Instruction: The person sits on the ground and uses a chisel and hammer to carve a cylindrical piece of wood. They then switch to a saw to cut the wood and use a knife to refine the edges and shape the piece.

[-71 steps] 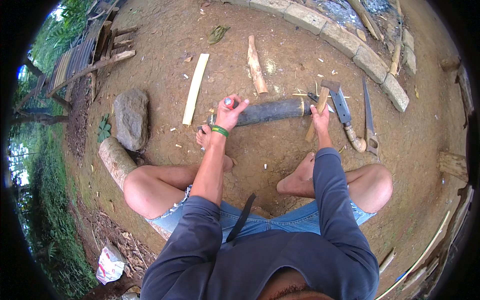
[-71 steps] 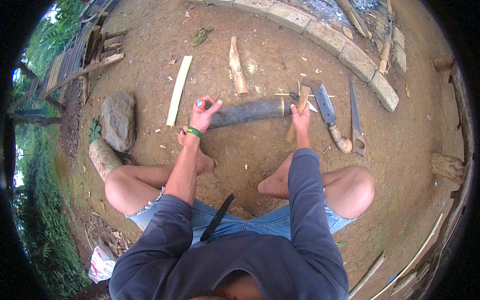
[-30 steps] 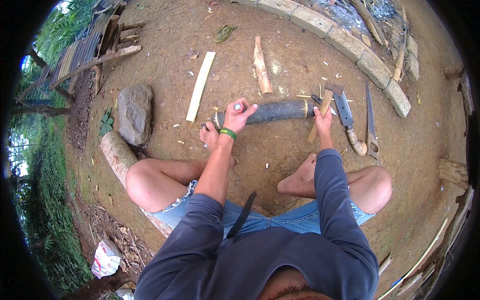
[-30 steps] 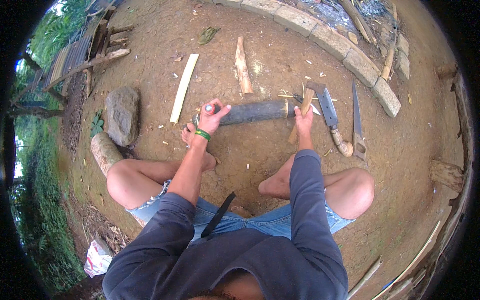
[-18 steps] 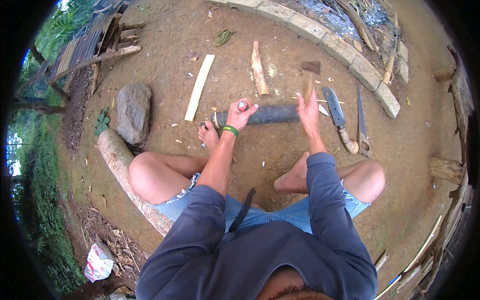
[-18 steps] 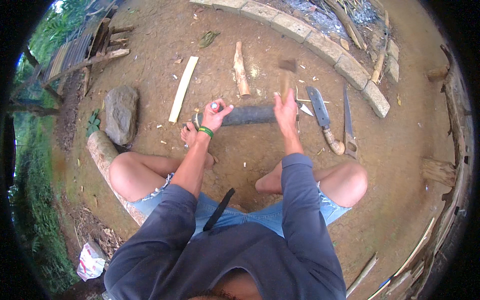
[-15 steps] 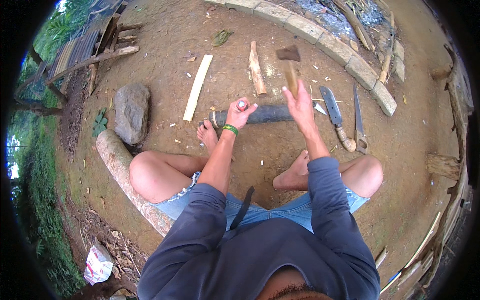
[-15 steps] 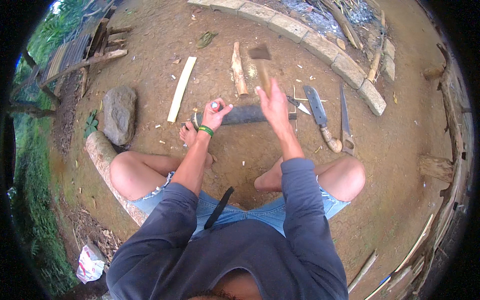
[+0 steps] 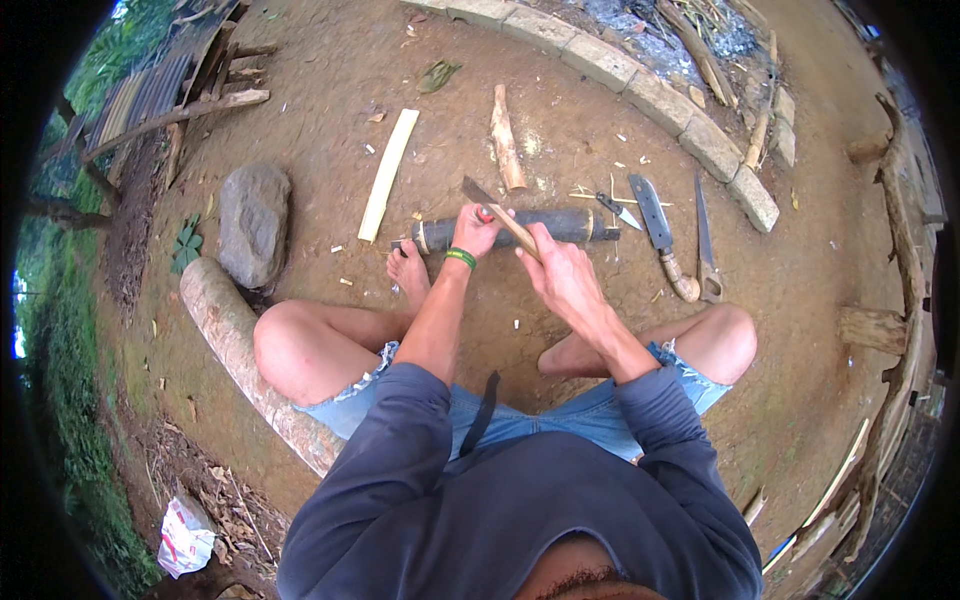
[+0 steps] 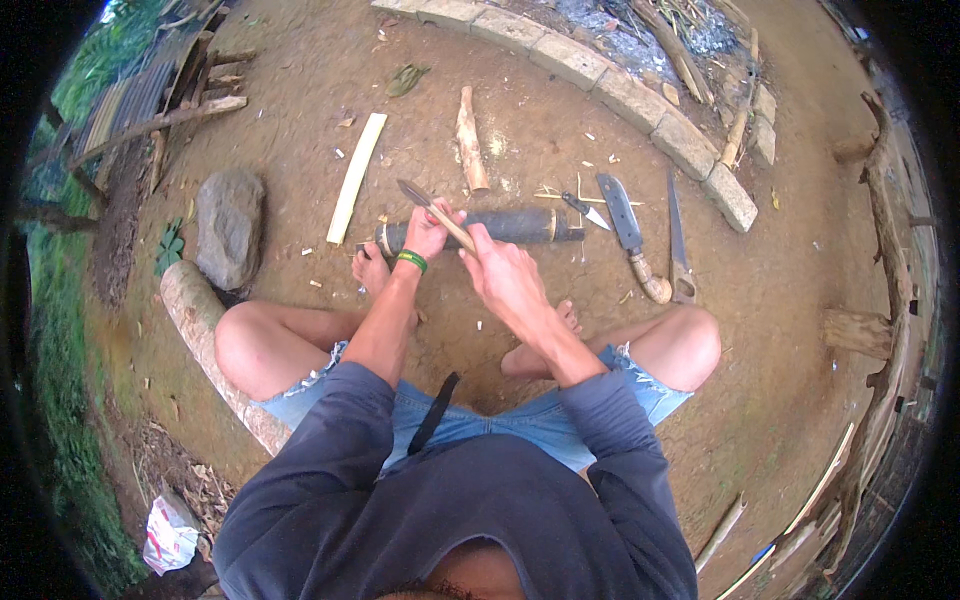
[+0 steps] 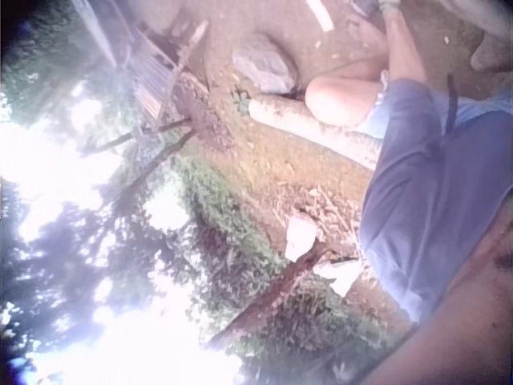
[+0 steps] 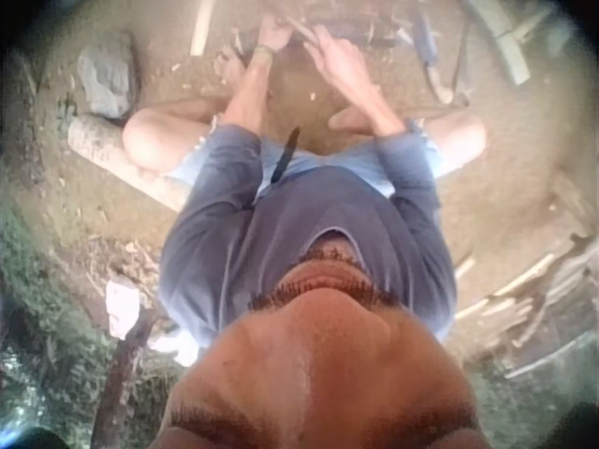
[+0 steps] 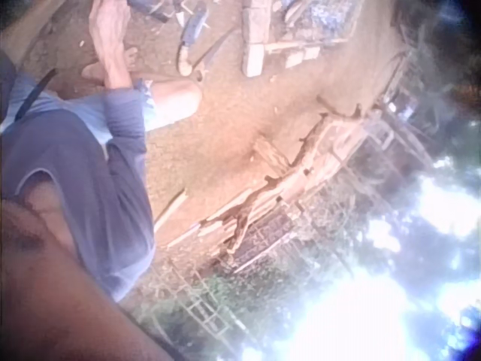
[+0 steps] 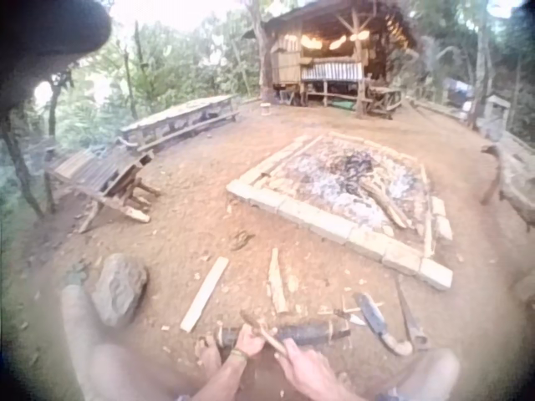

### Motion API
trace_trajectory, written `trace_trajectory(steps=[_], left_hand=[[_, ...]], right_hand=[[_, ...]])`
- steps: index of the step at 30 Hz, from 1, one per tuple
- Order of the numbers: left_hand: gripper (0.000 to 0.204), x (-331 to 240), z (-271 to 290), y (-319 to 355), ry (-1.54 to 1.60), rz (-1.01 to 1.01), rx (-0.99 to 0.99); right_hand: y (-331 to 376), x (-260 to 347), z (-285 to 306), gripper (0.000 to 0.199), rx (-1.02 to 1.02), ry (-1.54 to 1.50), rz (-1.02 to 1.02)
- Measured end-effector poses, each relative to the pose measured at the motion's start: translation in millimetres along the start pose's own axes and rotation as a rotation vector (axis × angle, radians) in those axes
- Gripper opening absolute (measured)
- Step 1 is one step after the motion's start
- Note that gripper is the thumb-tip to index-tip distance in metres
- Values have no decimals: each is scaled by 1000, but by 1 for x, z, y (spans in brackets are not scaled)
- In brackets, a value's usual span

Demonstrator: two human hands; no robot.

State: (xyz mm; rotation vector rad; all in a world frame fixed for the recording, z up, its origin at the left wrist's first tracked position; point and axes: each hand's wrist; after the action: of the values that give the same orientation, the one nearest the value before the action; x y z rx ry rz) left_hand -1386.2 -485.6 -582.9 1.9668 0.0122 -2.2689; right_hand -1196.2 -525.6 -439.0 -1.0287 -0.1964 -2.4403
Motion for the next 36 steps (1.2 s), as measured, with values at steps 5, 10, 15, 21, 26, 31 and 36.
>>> trace_trajectory(steps=[5, 10, 15, 21, 26, 31, 36], left_hand=[[15, 15, 14, 5, -9, 3, -12], [23, -10, -2, 7, -277, 4, -50], [29, 18, 1, 3, 68, 9, -16], [20, 27, -7, -3, -43, -20, 37], [27, 26, -9, 6, -133, -117, 32], [32, 17, -2, 2, -25, 4, -44], [27, 17, 40, 0, 320, 163, -190]], right_hand=[[-7, 55, 26, 22, -298, -237, 216], [11, -6, 1, 22, 16, 87, 75], [-4, 38, 24, 23, -199, -179, 123], [3, -11, -6, 27, 135, 162, -22], [5, 33, 15, 29, -142, -137, 56], [6, 40, 35, 25, -343, -234, 20], [15, 21, 20, 24, -196, -281, -127]])
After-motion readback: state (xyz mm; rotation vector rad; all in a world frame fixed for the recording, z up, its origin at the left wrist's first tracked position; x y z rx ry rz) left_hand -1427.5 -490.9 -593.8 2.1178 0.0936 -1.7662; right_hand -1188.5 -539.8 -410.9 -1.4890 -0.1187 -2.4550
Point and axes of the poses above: each hand's wrist, its own y-axis away from the middle knuckle, its own z-axis out of the back of the hand, x = y × z, and after that the axes turned 3 degrees about z, right-handed
